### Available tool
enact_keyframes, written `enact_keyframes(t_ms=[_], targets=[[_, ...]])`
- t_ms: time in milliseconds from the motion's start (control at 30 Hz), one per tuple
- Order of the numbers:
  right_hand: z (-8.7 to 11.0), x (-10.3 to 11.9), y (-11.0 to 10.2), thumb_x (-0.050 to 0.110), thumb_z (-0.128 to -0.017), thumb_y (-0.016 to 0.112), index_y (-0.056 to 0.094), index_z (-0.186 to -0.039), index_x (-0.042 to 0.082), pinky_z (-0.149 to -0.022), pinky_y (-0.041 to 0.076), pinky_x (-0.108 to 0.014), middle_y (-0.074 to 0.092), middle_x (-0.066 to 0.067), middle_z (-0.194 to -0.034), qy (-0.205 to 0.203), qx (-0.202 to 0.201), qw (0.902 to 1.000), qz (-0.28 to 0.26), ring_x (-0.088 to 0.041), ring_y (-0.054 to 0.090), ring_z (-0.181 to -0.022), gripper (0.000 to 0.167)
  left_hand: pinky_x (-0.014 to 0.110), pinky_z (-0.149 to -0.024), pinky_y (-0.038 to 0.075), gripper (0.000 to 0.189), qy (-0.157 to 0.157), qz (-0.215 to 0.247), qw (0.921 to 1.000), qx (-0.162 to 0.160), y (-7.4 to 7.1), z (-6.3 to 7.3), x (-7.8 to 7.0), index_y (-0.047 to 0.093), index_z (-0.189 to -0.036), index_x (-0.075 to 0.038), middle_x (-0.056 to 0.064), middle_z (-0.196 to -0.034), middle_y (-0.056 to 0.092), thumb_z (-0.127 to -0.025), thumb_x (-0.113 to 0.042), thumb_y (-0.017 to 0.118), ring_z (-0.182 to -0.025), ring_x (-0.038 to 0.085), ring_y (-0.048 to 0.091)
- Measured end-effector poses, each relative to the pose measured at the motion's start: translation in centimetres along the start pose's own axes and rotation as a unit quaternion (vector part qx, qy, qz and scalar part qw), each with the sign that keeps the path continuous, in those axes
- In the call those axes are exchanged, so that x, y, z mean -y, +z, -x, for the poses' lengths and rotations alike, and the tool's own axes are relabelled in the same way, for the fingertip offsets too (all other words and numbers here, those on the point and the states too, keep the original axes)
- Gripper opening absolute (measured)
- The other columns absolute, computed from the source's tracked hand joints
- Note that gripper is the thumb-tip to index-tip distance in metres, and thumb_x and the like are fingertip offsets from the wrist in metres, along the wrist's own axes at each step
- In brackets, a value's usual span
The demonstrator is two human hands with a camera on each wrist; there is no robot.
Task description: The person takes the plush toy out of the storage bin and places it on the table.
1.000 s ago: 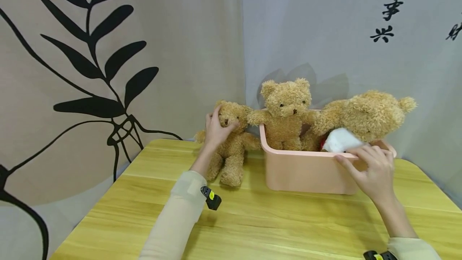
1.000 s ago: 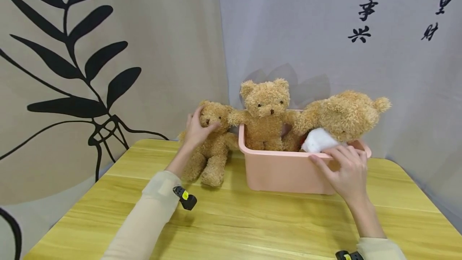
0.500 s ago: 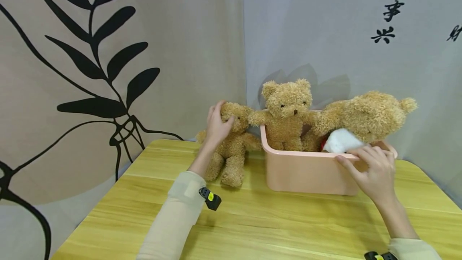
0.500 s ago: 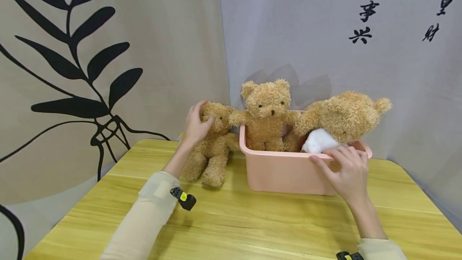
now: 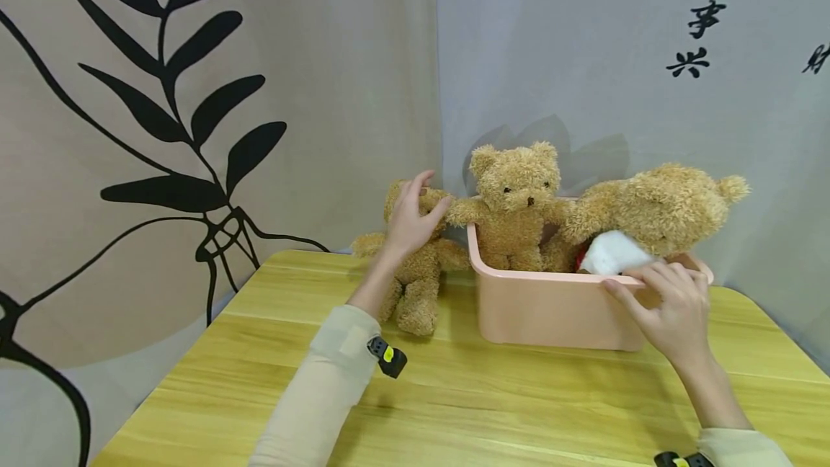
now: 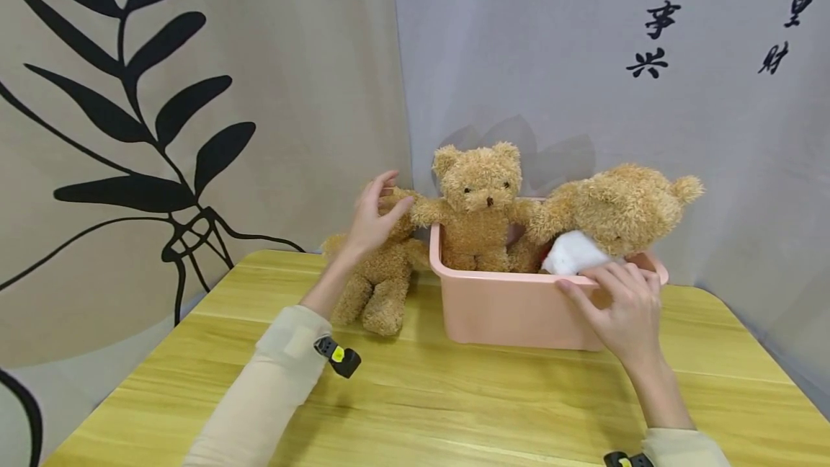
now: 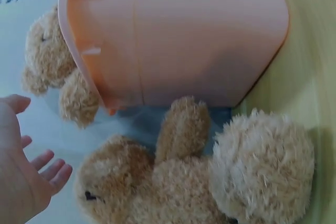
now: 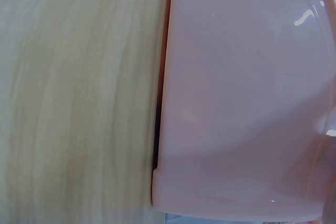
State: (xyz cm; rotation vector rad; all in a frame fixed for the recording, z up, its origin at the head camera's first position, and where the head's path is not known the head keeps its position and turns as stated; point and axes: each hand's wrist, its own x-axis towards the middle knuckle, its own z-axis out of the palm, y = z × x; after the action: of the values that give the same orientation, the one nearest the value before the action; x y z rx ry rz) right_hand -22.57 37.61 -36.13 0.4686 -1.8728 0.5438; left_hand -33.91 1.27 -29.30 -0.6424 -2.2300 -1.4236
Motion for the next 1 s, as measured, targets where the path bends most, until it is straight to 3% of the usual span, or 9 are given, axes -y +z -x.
enact_keyframes(t_ms=[167,333,633,833,867,1000], targets=[[0.0,-0.1,-0.2,0.074,-0.087,0.057,0.075,-0.081,0.004,-0.093,0.025,-0.035,0.069,-0.013,-0.077,0.001,-0.004,1.0000,0.002,-0.028,0.051,-0.077,0.073,0.054,-0.105,0.041,0.066,0.020,0.019,0.9992,0.029,1.4,-0.1,-1.2,0.038,-0.154,-0.011,0.018,-0.144,0.045,-0.098,-0.033,0.065,-0.133,0.037,0.043],[0.2,-0.2,-0.3,0.075,-0.087,0.056,0.075,-0.081,0.003,-0.090,0.024,-0.034,0.069,-0.013,-0.077,0.006,-0.002,1.0000,0.001,-0.022,0.050,-0.078,0.074,0.055,-0.104,0.042,0.079,0.028,0.029,0.9981,0.046,2.7,-0.4,-2.4,0.029,-0.159,-0.013,0.021,-0.148,0.040,-0.095,-0.037,0.068,-0.132,0.035,0.044],[0.3,-0.2,-0.5,0.075,-0.087,0.056,0.075,-0.081,0.004,-0.088,0.025,-0.034,0.069,-0.012,-0.077,0.005,-0.004,1.0000,0.005,-0.026,0.050,-0.078,0.074,0.060,-0.104,0.042,0.097,0.035,0.018,0.9964,0.075,4.8,-1.5,-4.9,0.012,-0.160,-0.045,0.011,-0.159,0.023,-0.088,-0.043,0.076,-0.136,0.031,0.040],[0.1,0.0,-0.1,0.074,-0.088,0.056,0.075,-0.082,0.006,-0.090,0.027,-0.039,0.069,-0.011,-0.077,0.003,0.003,1.0000,0.001,-0.030,0.052,-0.078,0.071,0.067,-0.105,0.038,0.108,0.010,-0.039,0.9964,0.074,6.0,-1.6,-5.7,0.008,-0.158,-0.054,0.013,-0.165,0.011,-0.079,-0.053,0.082,-0.145,0.041,0.029],[0.1,0.1,-0.1,0.074,-0.088,0.057,0.075,-0.081,0.006,-0.090,0.027,-0.039,0.069,-0.011,-0.077,0.003,0.003,1.0000,-0.001,-0.030,0.052,-0.078,0.071,0.068,-0.105,0.036,0.110,0.004,-0.058,0.9956,0.074,6.2,-1.6,-5.9,0.008,-0.158,-0.054,0.013,-0.165,0.012,-0.078,-0.055,0.082,-0.147,0.041,0.025],[0.0,0.1,0.1,0.074,-0.088,0.056,0.075,-0.081,0.005,-0.092,0.027,-0.041,0.069,-0.011,-0.077,0.004,-0.001,1.0000,-0.003,-0.030,0.052,-0.079,0.072,0.059,-0.097,0.046,0.112,-0.018,-0.146,0.9868,0.068,6.9,-1.5,-6.6,0.012,-0.159,-0.050,0.014,-0.156,0.026,-0.073,-0.063,0.082,-0.138,0.033,0.035]])
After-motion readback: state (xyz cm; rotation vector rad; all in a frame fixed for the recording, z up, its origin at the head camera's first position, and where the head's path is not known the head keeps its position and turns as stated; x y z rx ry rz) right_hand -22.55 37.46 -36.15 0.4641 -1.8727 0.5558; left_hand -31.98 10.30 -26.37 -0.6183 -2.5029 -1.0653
